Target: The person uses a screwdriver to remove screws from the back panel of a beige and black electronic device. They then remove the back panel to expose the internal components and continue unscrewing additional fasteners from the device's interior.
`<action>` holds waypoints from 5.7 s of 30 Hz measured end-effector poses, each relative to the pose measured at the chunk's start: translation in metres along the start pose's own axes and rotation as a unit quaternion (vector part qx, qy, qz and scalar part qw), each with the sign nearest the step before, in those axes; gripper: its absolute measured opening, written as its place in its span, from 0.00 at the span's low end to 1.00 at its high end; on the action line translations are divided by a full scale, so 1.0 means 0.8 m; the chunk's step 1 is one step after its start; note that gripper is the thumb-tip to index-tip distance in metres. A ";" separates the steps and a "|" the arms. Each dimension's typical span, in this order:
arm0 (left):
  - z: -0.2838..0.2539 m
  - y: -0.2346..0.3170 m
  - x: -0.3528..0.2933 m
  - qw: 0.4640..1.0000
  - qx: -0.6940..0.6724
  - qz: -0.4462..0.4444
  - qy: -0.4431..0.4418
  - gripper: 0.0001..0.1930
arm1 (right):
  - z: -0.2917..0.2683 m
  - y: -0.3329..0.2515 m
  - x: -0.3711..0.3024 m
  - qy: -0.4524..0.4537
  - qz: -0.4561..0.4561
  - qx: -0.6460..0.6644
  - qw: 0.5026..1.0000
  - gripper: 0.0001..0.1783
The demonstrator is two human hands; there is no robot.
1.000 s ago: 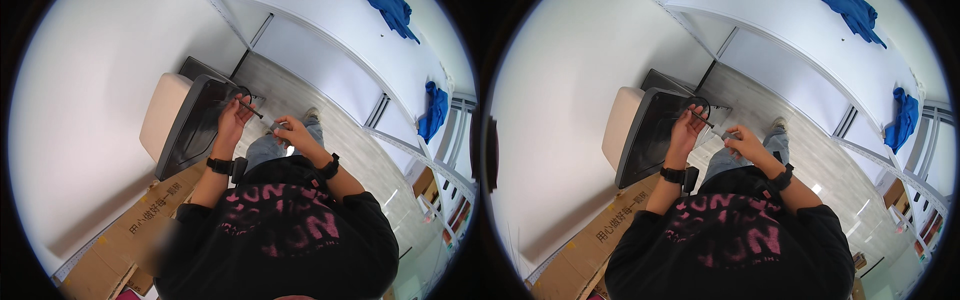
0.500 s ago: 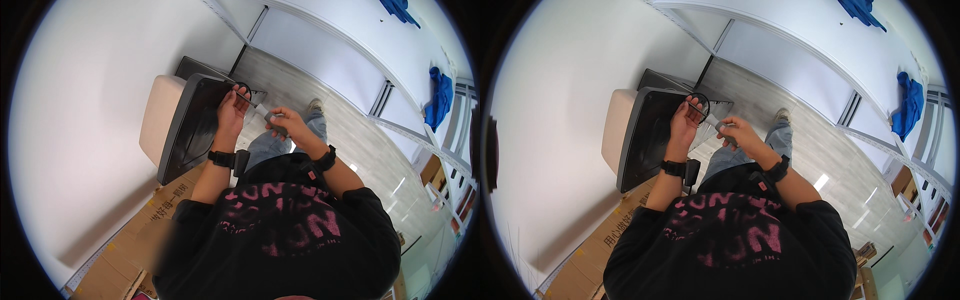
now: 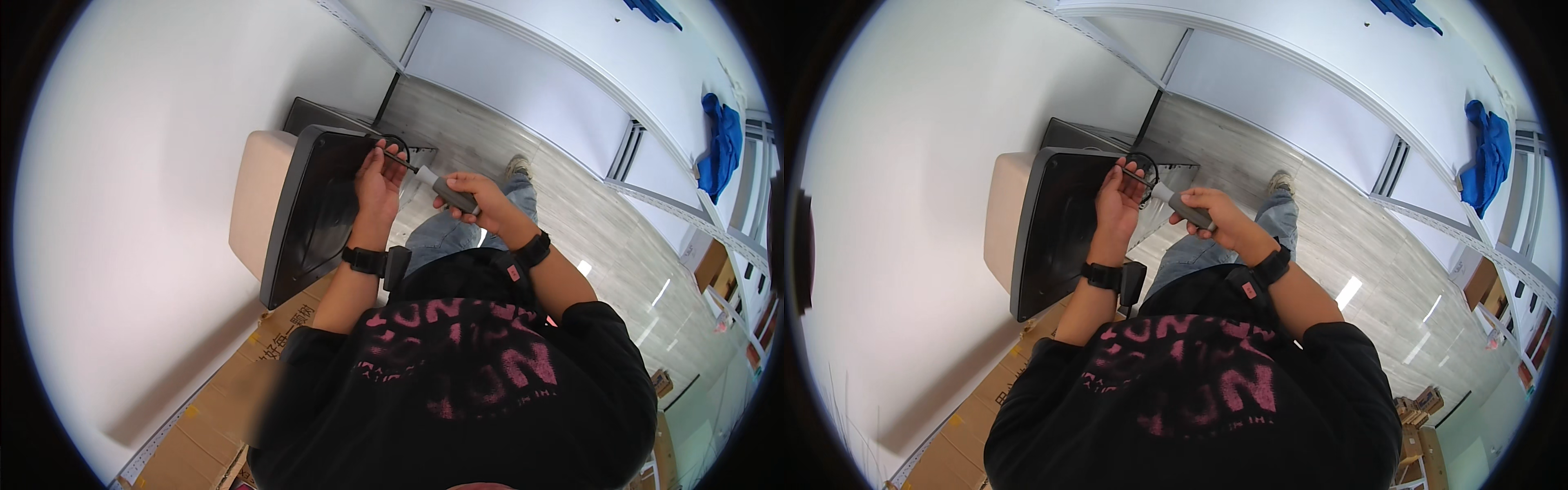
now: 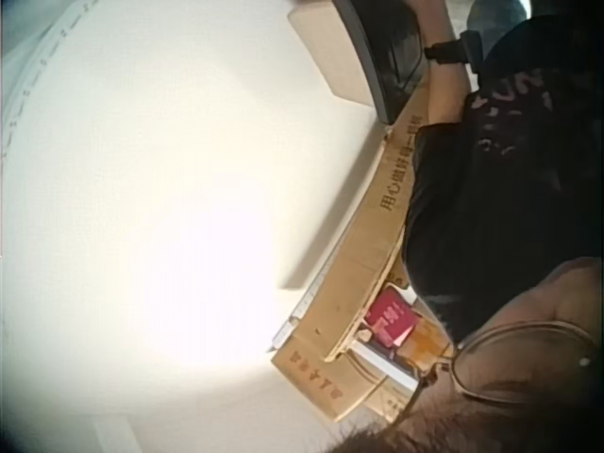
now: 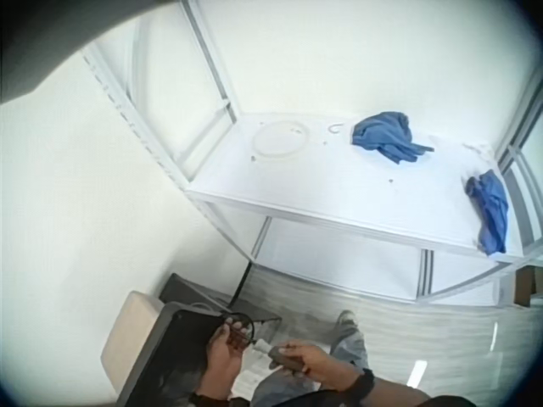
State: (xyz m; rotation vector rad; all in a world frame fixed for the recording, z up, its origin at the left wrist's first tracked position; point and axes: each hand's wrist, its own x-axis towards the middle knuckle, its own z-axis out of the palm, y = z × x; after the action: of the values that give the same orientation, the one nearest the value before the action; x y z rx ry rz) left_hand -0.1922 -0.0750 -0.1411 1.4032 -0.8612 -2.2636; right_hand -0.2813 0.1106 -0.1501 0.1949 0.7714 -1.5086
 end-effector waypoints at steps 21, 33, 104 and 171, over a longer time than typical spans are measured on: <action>0.000 -0.001 -0.001 1.000 0.017 0.007 -0.020 0.11 | 0.009 -0.009 0.003 0.054 -0.055 -0.236 0.969 0.12; -0.003 -0.010 0.012 0.999 0.030 0.029 0.001 0.09 | -0.017 -0.014 -0.012 -0.061 0.045 -0.007 0.997 0.22; 0.003 0.004 0.007 0.998 0.041 0.014 -0.045 0.13 | 0.008 0.012 -0.017 0.081 -0.169 -0.249 0.950 0.26; 0.002 0.002 0.010 0.999 0.015 0.000 -0.041 0.15 | -0.011 0.007 -0.004 -0.006 -0.059 0.030 0.998 0.14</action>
State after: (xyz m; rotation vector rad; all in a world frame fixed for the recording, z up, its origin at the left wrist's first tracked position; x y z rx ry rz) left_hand -0.1974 -0.0797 -0.1449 1.3318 -0.9246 -2.3308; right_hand -0.2782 0.1189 -0.1565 0.1884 0.7392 -1.6457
